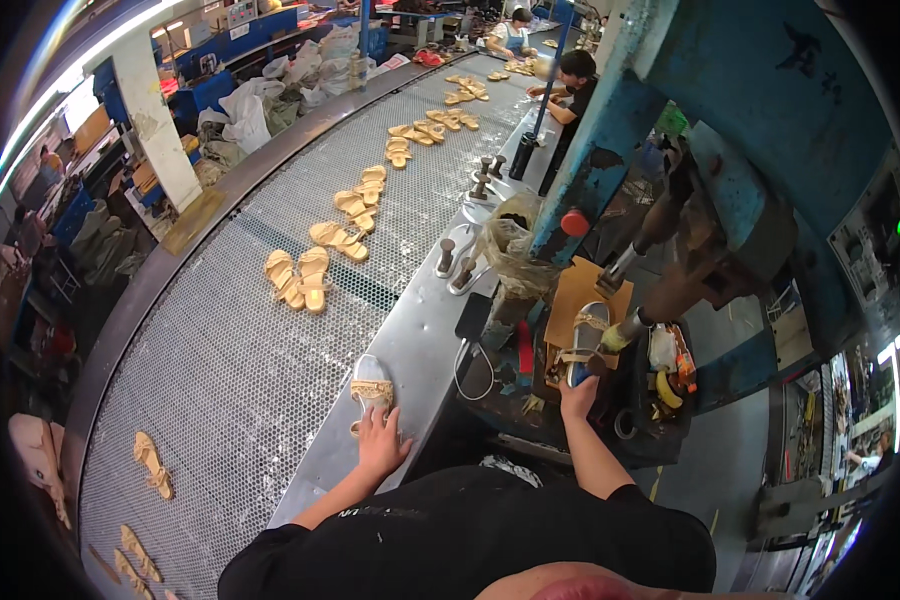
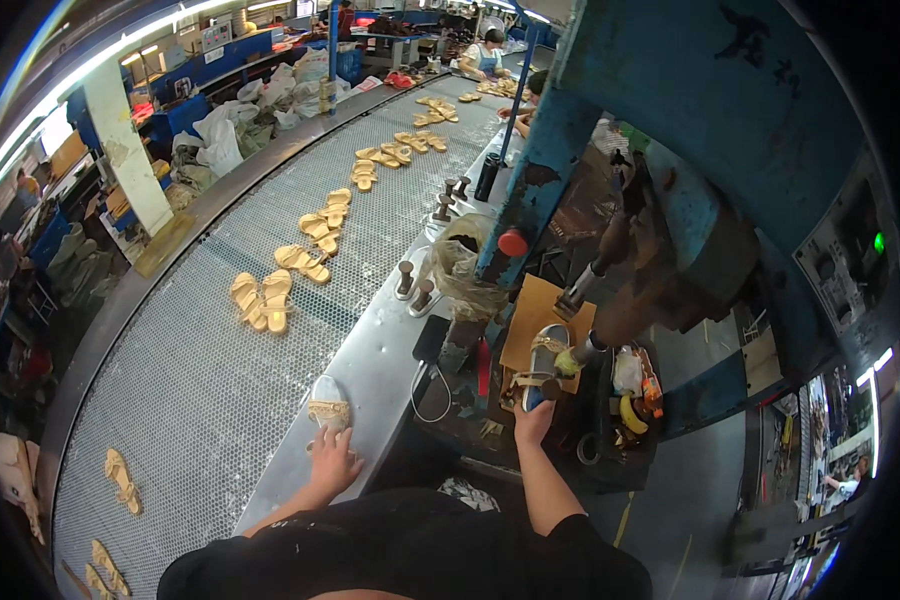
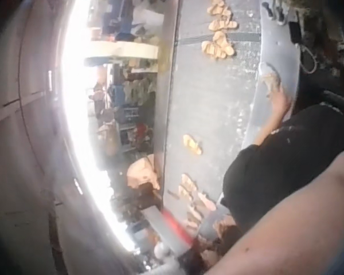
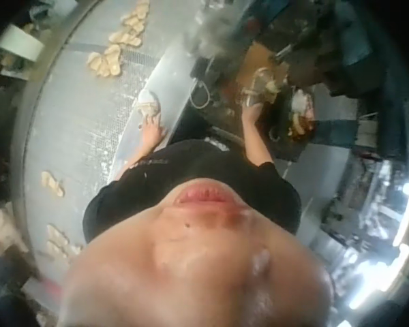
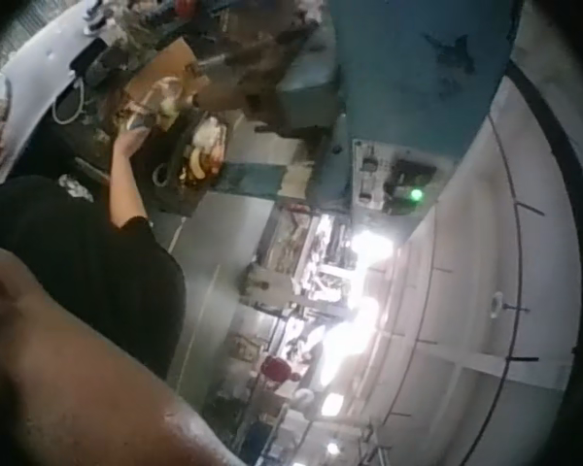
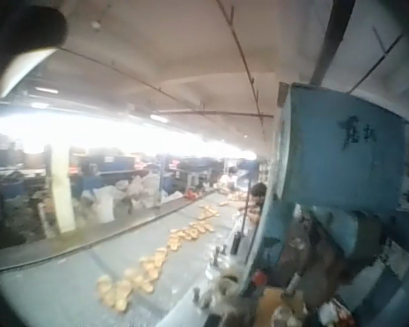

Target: The person picks sandals from a conveyor belt, fits them onto shoe lasts, presses them in a machine press, and removes them from the lasts.

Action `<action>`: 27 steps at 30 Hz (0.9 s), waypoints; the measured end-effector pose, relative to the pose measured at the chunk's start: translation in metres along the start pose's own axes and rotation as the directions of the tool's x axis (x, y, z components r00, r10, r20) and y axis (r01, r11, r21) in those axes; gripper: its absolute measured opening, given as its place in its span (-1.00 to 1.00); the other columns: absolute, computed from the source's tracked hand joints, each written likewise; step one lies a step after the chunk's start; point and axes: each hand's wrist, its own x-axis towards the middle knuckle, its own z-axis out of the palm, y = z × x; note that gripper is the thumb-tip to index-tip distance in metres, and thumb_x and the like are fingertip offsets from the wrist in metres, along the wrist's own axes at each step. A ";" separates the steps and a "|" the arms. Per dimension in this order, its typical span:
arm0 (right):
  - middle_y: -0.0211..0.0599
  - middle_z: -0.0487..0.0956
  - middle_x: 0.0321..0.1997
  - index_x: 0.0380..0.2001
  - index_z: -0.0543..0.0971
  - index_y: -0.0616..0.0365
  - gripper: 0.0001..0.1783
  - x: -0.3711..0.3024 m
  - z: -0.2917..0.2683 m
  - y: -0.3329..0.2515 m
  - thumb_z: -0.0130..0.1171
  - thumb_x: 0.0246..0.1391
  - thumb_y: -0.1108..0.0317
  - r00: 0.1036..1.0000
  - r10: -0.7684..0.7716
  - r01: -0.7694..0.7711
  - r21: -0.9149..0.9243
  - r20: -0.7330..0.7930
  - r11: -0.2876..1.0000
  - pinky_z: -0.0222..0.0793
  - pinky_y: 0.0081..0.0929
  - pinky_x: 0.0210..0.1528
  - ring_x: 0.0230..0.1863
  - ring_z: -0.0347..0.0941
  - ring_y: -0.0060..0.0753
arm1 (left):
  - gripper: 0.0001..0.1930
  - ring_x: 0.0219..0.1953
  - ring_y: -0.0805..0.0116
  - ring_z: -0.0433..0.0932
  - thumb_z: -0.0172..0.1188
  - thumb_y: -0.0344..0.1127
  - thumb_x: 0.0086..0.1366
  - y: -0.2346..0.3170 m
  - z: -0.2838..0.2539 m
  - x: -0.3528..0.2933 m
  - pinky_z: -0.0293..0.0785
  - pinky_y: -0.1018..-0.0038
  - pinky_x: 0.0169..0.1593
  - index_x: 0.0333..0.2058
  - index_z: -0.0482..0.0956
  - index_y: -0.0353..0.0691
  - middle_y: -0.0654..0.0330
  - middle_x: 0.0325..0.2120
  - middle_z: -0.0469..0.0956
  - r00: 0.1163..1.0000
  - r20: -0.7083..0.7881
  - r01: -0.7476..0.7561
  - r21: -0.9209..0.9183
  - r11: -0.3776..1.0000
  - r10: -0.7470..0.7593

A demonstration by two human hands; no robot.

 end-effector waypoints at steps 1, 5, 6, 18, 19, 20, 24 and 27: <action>0.21 0.35 0.06 0.07 0.24 0.43 -0.17 0.011 0.005 0.004 0.39 -0.24 0.26 0.999 -0.010 0.009 -0.029 -0.034 1.000 0.24 -0.11 0.12 0.10 0.29 0.21 | -0.30 0.23 -0.15 0.11 0.35 -0.21 -0.02 0.001 -0.001 0.000 0.12 0.05 0.24 0.13 0.32 -0.20 -0.02 0.04 0.32 1.000 0.001 0.005 -0.005 1.000 -0.005; 0.24 0.35 0.09 0.07 0.24 0.46 -0.15 0.036 0.012 -0.001 0.37 -0.18 0.14 0.999 0.035 -0.034 -0.054 0.011 0.998 0.23 -0.11 0.13 0.11 0.30 0.21 | -0.33 0.19 -0.10 0.18 0.33 -0.27 -0.01 -0.019 -0.003 -0.016 0.12 0.08 0.24 0.11 0.32 -0.26 -0.05 0.02 0.33 0.985 -0.171 -0.027 -0.246 0.969 -0.016; 0.24 0.33 0.11 0.10 0.22 0.45 -0.11 0.033 0.005 -0.002 0.37 -0.16 0.09 1.000 -0.011 0.011 -0.009 0.004 1.000 0.21 -0.13 0.17 0.15 0.27 0.21 | -0.35 0.17 -0.09 0.21 0.32 -0.29 0.00 -0.031 0.000 -0.023 0.11 0.09 0.24 0.10 0.32 -0.28 -0.06 0.02 0.33 0.974 -0.220 -0.035 -0.370 0.928 -0.051; -0.07 0.39 0.04 0.01 0.30 0.18 -0.37 -0.162 -0.042 -0.079 0.25 -0.22 0.49 0.911 -0.338 0.305 0.167 0.236 0.938 0.23 -0.24 0.18 0.13 0.33 -0.07 | -0.04 0.18 -0.13 0.25 0.38 -0.11 0.04 -0.389 -0.142 -0.276 0.20 0.11 0.23 0.32 0.01 -0.22 -0.19 0.19 0.21 -0.139 -0.384 0.988 -0.121 -0.100 -0.913; -0.15 0.48 -0.14 -0.09 0.39 0.15 -0.52 -0.184 -0.034 -0.089 0.24 -0.16 0.47 0.868 -0.298 0.202 0.265 0.397 0.943 0.37 -0.32 0.01 -0.02 0.46 -0.18 | -0.04 0.18 -0.13 0.25 0.38 -0.11 0.04 -0.421 -0.144 -0.291 0.20 0.11 0.23 0.32 0.01 -0.22 -0.19 0.19 0.21 -0.136 -0.386 0.988 -0.122 -0.096 -0.912; -0.20 0.55 -0.33 -0.20 0.48 0.15 -0.69 -0.201 -0.025 -0.099 0.23 -0.08 0.42 0.771 -0.242 0.065 0.306 0.588 0.950 0.44 -0.38 -0.15 -0.21 0.55 -0.27 | -0.04 0.20 -0.13 0.23 0.32 0.02 0.07 -0.457 -0.140 -0.312 0.20 0.10 0.23 0.34 -0.03 -0.11 -0.19 0.20 0.20 -0.287 -0.304 0.955 -0.164 -0.247 -0.908; -0.17 0.57 -0.24 -0.08 0.43 0.18 -0.53 -0.249 0.023 -0.139 0.31 -0.04 0.23 0.484 -0.283 -0.008 0.328 0.828 0.945 0.43 -0.39 -0.10 -0.17 0.54 -0.32 | -0.11 0.32 -0.16 0.03 -0.04 0.38 0.19 -0.515 -0.107 -0.301 0.08 -0.10 0.26 0.37 -0.13 0.17 -0.20 0.29 0.01 -0.364 -0.110 0.930 -0.098 -0.354 -0.925; 0.03 0.35 0.13 0.13 0.20 0.16 -0.14 -0.280 0.060 -0.173 0.40 -0.16 0.05 0.496 -0.502 0.356 0.362 0.709 0.862 0.27 -0.29 0.17 0.12 0.35 -0.09 | -0.24 0.35 -0.22 -0.09 -0.22 0.35 0.29 -0.492 -0.082 -0.275 0.02 -0.26 0.22 0.36 -0.08 0.18 -0.21 0.33 -0.12 -0.354 -0.247 0.929 0.015 -0.369 -0.902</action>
